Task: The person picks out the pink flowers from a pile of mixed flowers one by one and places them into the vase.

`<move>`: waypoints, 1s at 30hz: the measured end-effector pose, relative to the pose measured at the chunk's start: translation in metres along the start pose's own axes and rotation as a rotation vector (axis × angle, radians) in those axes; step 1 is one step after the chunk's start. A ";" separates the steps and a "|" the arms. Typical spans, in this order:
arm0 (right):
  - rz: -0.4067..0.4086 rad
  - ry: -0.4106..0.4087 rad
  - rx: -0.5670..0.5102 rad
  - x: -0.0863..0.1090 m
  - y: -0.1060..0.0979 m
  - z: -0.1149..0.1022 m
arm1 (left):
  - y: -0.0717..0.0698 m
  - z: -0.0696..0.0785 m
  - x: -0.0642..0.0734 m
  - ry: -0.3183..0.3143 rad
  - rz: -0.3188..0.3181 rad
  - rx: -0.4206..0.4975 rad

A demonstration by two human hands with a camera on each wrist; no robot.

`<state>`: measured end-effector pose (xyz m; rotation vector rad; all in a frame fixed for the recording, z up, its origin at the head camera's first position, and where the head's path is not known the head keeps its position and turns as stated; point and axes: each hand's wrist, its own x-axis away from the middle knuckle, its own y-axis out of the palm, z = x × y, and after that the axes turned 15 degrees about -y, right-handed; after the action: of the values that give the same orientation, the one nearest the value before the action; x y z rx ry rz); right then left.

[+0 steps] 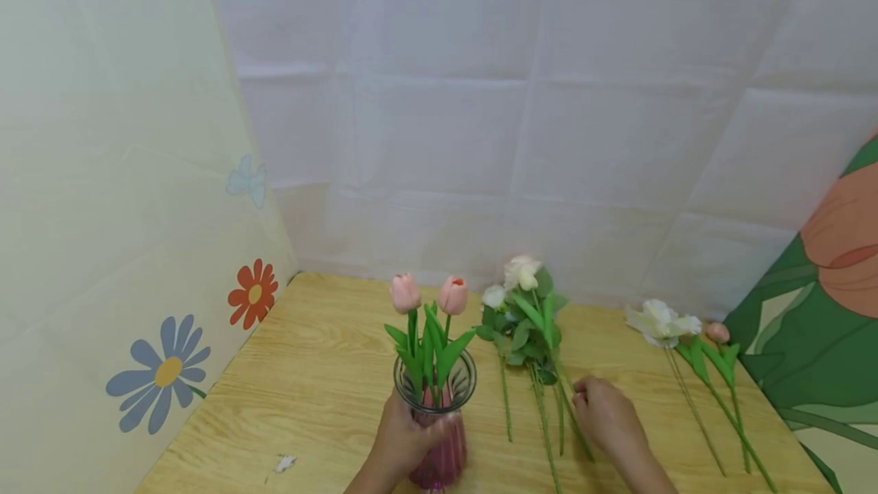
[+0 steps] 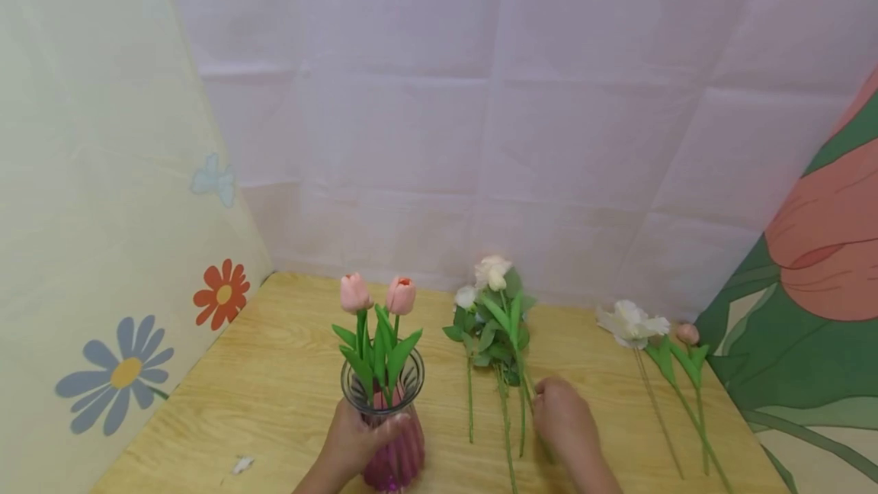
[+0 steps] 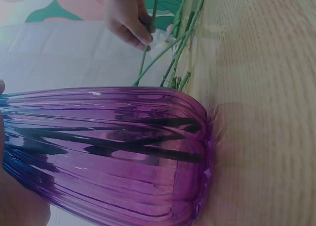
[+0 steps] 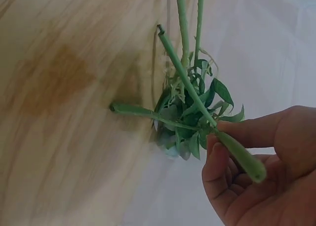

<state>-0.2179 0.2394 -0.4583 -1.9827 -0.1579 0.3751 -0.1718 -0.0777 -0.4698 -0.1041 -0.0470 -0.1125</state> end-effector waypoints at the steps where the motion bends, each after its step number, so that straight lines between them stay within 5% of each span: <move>1: -0.007 0.002 -0.003 -0.001 0.002 0.000 | 0.000 0.000 0.000 -0.003 -0.002 0.002; 16: -0.108 0.011 -0.052 -0.006 0.017 0.005 | 0.001 0.000 -0.001 -0.017 -0.006 0.020; 30: -0.128 0.054 -0.054 -0.004 0.004 0.009 | 0.001 -0.002 0.000 -0.028 -0.005 0.032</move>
<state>-0.2252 0.2445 -0.4646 -2.0218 -0.2615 0.2369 -0.1721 -0.0769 -0.4715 -0.0740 -0.0773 -0.1154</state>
